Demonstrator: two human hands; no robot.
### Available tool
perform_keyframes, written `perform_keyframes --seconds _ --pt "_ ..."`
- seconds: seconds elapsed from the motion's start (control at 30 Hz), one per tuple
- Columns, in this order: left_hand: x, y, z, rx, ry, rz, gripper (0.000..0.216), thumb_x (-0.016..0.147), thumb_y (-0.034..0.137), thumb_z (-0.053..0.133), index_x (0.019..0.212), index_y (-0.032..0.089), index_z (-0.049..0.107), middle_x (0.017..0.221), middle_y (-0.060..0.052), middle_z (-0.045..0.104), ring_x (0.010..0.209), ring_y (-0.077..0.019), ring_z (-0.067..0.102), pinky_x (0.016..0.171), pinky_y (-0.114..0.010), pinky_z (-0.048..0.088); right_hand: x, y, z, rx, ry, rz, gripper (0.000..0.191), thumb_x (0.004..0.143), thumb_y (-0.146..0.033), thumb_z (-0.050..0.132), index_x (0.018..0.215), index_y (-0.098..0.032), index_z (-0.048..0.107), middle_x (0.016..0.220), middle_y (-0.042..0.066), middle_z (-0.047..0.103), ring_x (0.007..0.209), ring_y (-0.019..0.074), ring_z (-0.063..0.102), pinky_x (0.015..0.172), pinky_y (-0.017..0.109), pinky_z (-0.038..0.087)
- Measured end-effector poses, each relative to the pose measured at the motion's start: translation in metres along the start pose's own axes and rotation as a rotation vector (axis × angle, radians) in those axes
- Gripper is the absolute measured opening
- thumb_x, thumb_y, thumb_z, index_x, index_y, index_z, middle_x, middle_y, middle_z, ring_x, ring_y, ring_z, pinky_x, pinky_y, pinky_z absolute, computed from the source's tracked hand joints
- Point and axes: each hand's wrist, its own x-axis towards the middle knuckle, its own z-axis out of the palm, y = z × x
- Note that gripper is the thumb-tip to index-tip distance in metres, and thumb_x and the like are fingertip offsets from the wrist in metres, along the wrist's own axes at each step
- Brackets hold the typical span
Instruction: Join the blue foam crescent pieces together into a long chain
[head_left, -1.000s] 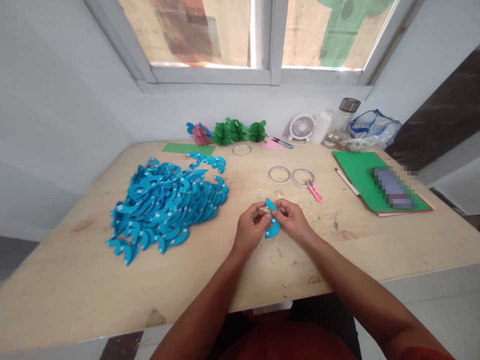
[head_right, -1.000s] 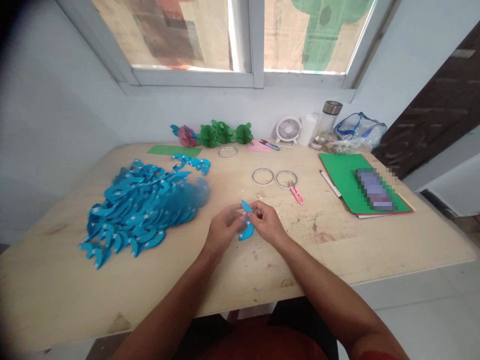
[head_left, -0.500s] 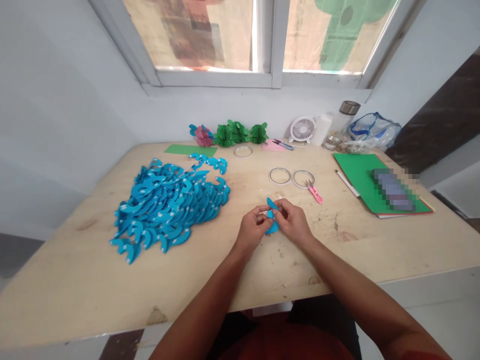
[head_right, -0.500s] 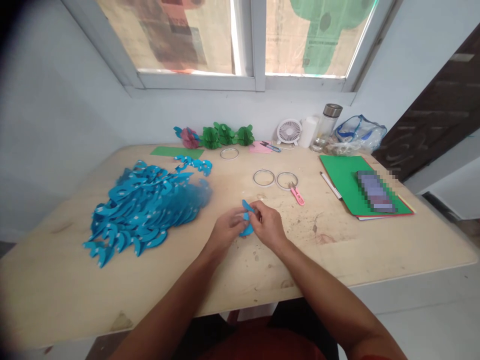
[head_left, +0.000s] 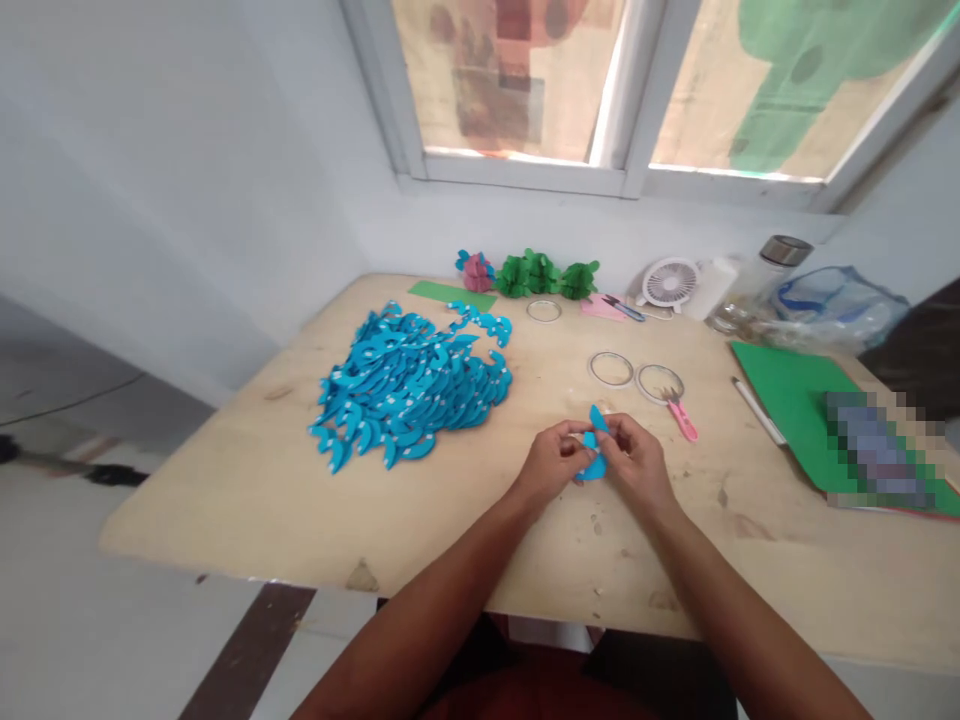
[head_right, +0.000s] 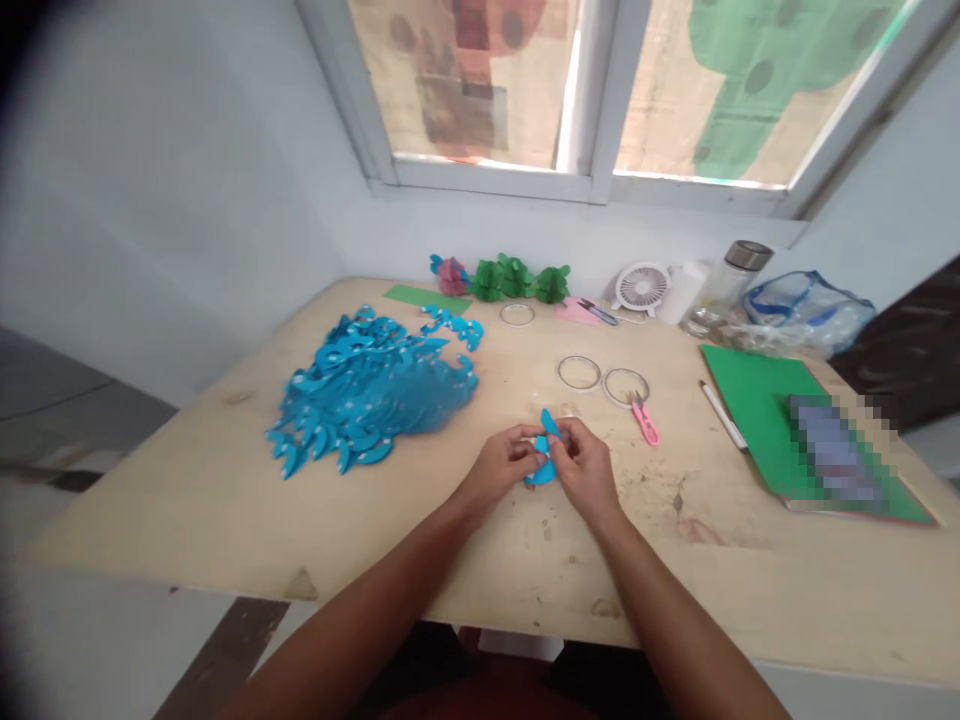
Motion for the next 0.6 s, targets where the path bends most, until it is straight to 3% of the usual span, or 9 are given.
perform_keyframes --seconds 0.3,0.43,0.6 --pt "0.002 0.002 -0.002 0.019 0.005 0.093 0.038 0.059 0.021 0.069 0.095 0.012 0.064 0.059 0.002 0.058 0.053 -0.0104 0.053 0.052 -0.023 0.043 0.007 0.011 -0.001 0.245 -0.034 0.157 0.028 0.073 -0.042 0.064 0.085 -0.017 0.059 0.064 0.001 0.058 0.054 0.0138 0.051 0.049 0.025 0.039" --pt "0.004 0.001 -0.007 0.116 -0.028 0.145 0.041 0.059 0.015 0.066 0.100 0.011 0.061 0.064 -0.001 0.063 0.061 -0.0126 0.057 0.059 -0.024 0.045 0.009 0.015 -0.001 0.302 -0.007 0.189 0.030 0.072 -0.042 0.066 0.084 -0.016 0.059 0.060 -0.001 0.056 0.050 0.0118 0.049 0.047 0.023 0.037" --pt "0.004 0.010 -0.013 0.308 0.050 0.171 0.043 0.063 0.024 0.069 0.103 0.012 0.060 0.062 0.001 0.061 0.057 -0.0119 0.056 0.054 -0.022 0.042 0.010 0.020 0.000 0.312 0.045 0.192 0.035 0.068 -0.047 0.069 0.083 -0.017 0.060 0.059 -0.002 0.058 0.048 0.0109 0.048 0.046 0.023 0.037"
